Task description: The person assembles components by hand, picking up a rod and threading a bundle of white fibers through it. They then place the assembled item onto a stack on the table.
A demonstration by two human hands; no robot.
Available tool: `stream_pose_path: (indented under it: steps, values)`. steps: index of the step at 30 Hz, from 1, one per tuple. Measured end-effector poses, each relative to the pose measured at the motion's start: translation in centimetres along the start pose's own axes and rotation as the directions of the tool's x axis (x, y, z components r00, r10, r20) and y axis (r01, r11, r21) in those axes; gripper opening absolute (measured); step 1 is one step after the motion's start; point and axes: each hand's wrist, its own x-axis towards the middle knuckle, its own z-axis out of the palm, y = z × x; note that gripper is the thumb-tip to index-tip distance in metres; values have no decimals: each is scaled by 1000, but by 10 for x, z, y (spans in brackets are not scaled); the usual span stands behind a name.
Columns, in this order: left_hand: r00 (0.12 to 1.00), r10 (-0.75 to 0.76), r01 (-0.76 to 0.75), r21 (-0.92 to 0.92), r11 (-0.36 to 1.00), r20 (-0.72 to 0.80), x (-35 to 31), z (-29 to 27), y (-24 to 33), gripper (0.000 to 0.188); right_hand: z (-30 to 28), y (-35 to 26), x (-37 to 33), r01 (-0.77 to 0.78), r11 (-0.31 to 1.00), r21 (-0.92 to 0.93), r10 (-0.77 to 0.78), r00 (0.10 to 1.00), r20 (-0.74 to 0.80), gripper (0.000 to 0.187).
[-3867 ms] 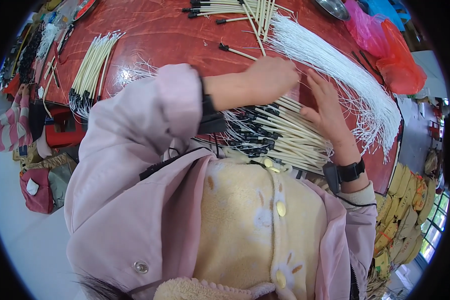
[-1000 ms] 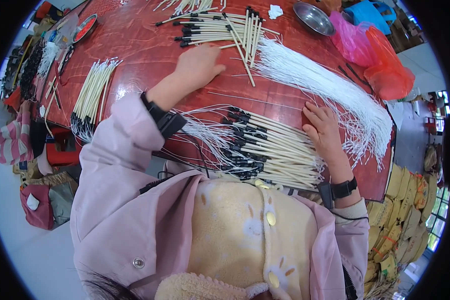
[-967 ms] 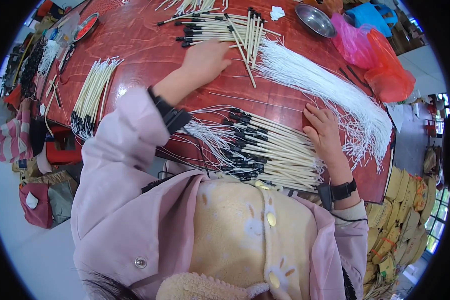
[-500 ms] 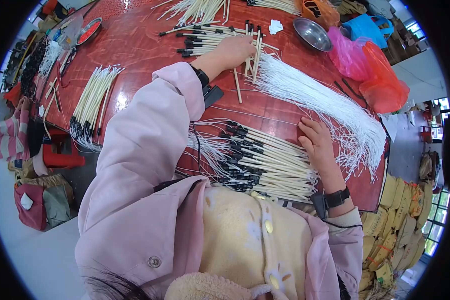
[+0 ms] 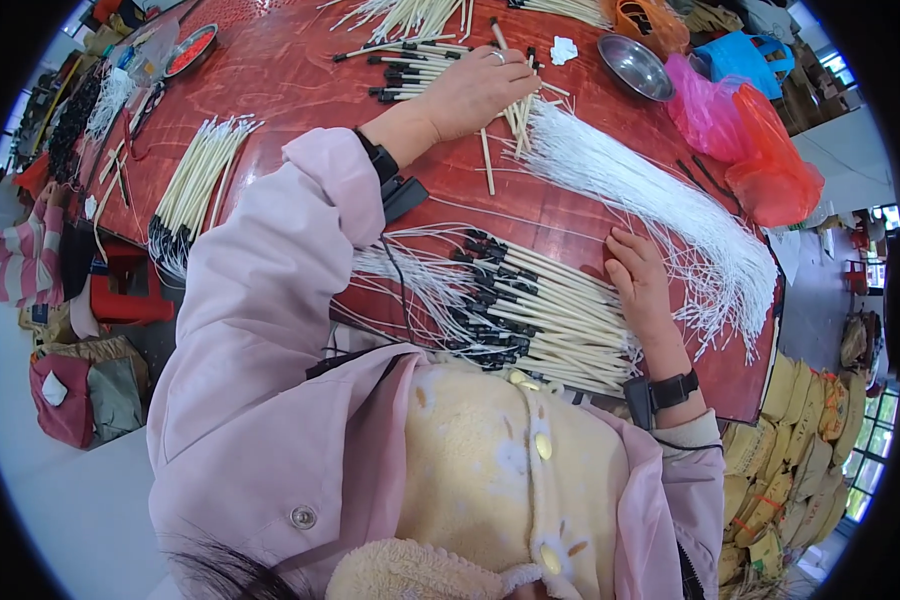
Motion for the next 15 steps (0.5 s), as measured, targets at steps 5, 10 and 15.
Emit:
stream_pose_path:
  steps: [5,10,15]
  values:
    - [967,-74,112,-145,983,245,-28,-55,39,34,5,5,-7,-7,1000,25,8,999,-31,31]
    - [883,-339,420,-223,880,325,-111,-78,52,24,2,4,1,-8,999,37,9,1000,-25,31]
    - [645,-514,687,-135,714,565,-133,-104,67,17,3,7,-3,-5,1000,27,5,1000,-11,32]
